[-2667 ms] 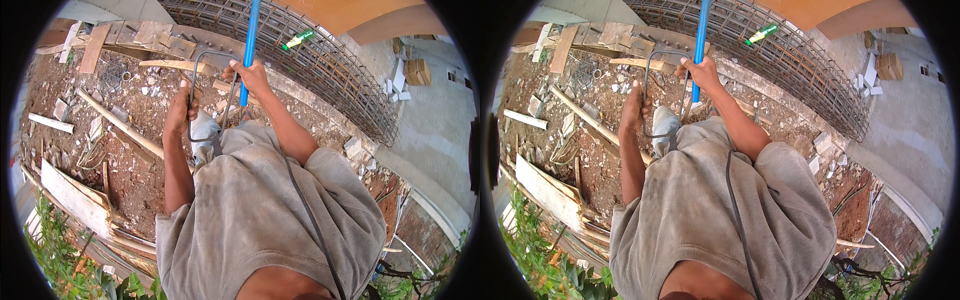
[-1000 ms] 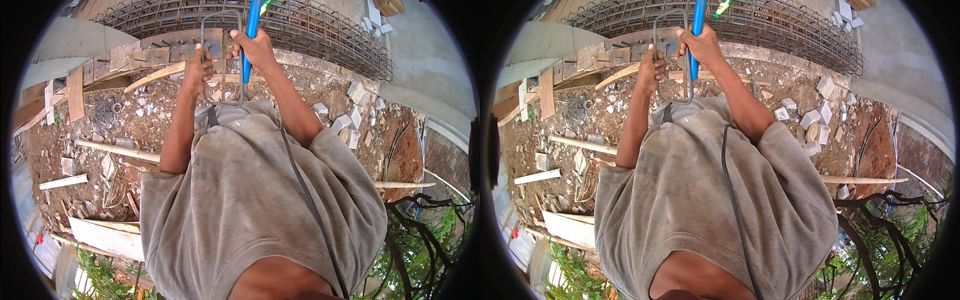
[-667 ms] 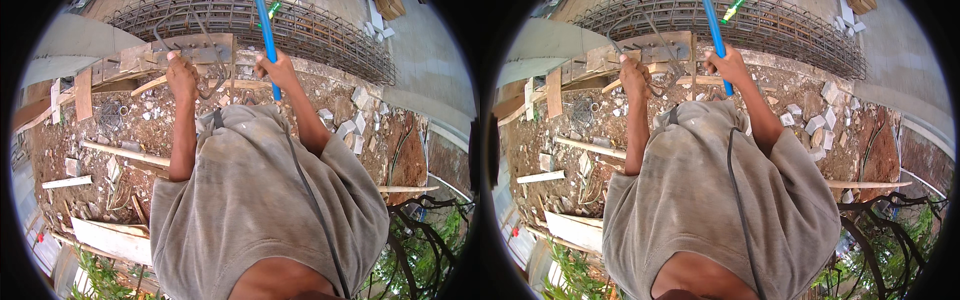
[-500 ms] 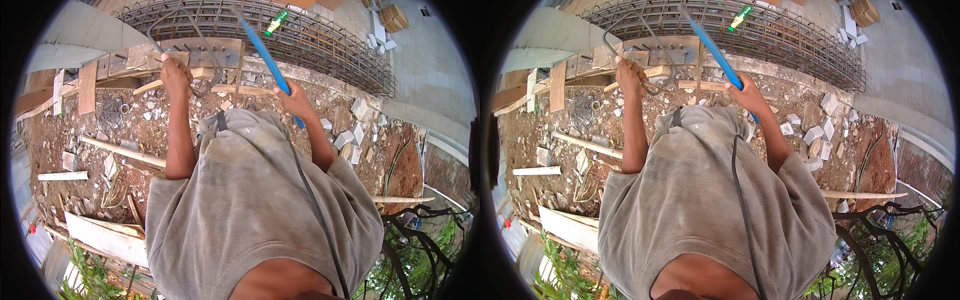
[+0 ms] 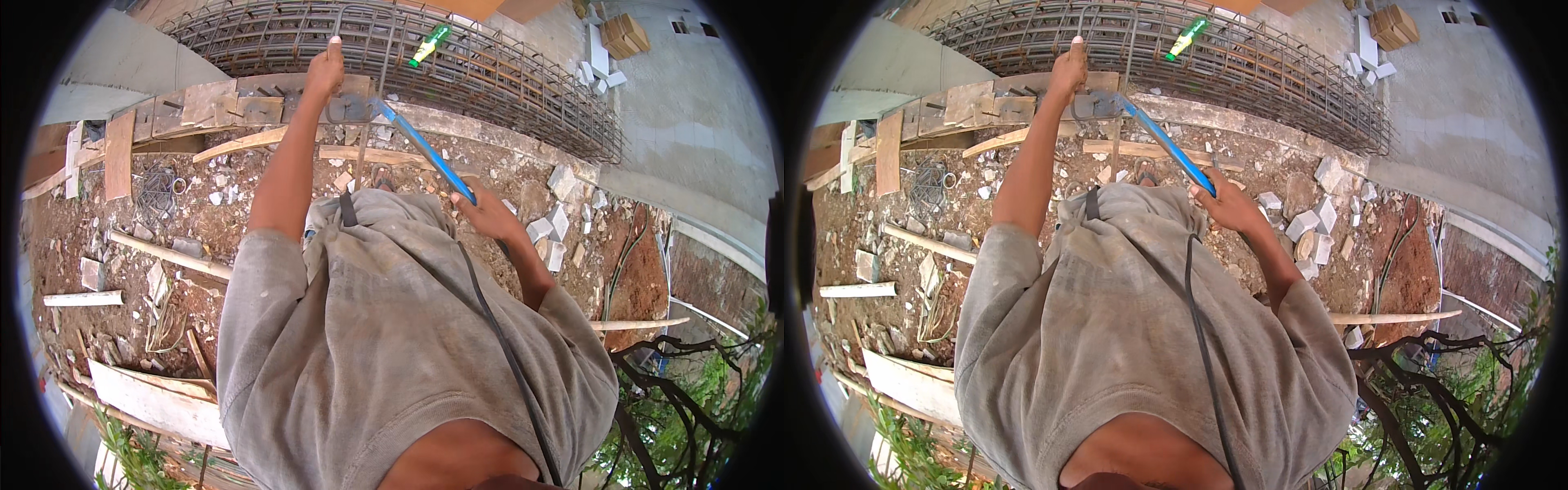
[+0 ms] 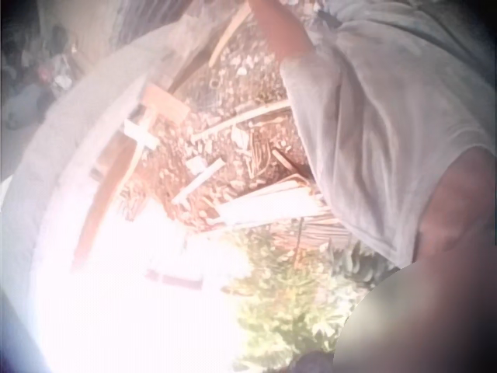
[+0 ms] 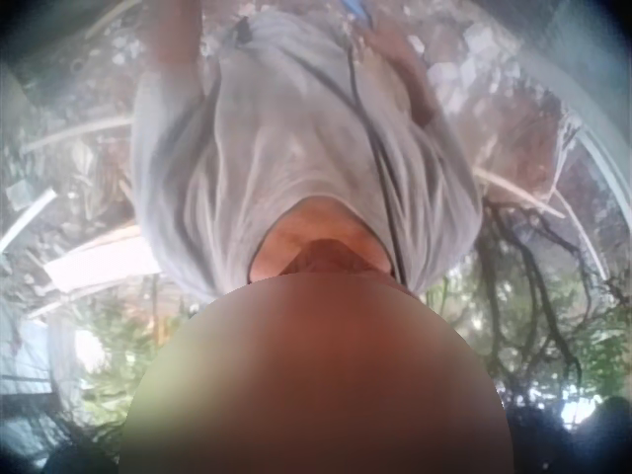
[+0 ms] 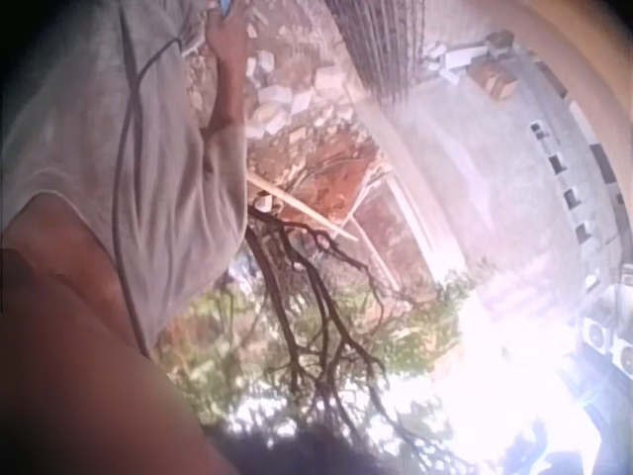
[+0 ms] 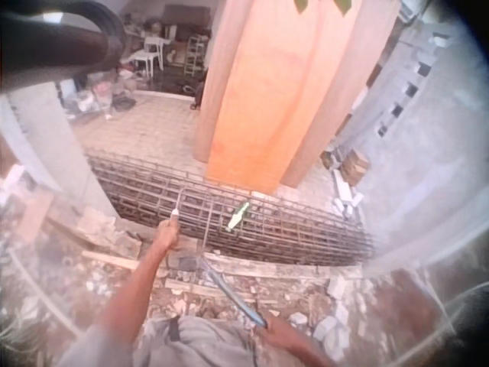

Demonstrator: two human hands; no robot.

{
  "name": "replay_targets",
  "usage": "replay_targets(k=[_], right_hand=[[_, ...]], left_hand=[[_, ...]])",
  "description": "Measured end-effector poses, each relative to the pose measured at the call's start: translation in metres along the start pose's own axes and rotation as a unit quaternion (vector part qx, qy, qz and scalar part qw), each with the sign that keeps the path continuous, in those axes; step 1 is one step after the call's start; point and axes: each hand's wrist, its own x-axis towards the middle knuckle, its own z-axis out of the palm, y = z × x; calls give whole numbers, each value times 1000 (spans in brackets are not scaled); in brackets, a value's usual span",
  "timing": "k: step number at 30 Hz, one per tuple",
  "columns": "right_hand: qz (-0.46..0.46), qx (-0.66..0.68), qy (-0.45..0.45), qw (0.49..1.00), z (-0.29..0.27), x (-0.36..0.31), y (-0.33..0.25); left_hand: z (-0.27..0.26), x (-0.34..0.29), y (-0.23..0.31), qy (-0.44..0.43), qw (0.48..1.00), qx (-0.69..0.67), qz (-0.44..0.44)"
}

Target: The person uses a blue-handled rebar bending tool to bend a metal rebar hook on a construction site. They repeatedly reposition the tool and apply force to shape the metal piece.

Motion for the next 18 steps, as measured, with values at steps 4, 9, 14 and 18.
replay_targets(k=[4, 9, 14, 18], right_hand=[[13, -28, -2, 1000, -6, 16, -6], [-2, -31, -1, 1000, 0, 32, -10], [26, -54, -25, 998, 7, 30, -33], [35, -51, 11, 998, 14, 25, -58]], left_hand=[[10, 45, -15, 108, 973, 200, 49], [0, 53, -33, 222, 900, 367, 81], [-2, 52, -29, 204, 932, 297, 34], [2, 34, -10, 134, 958, 201, 156]])
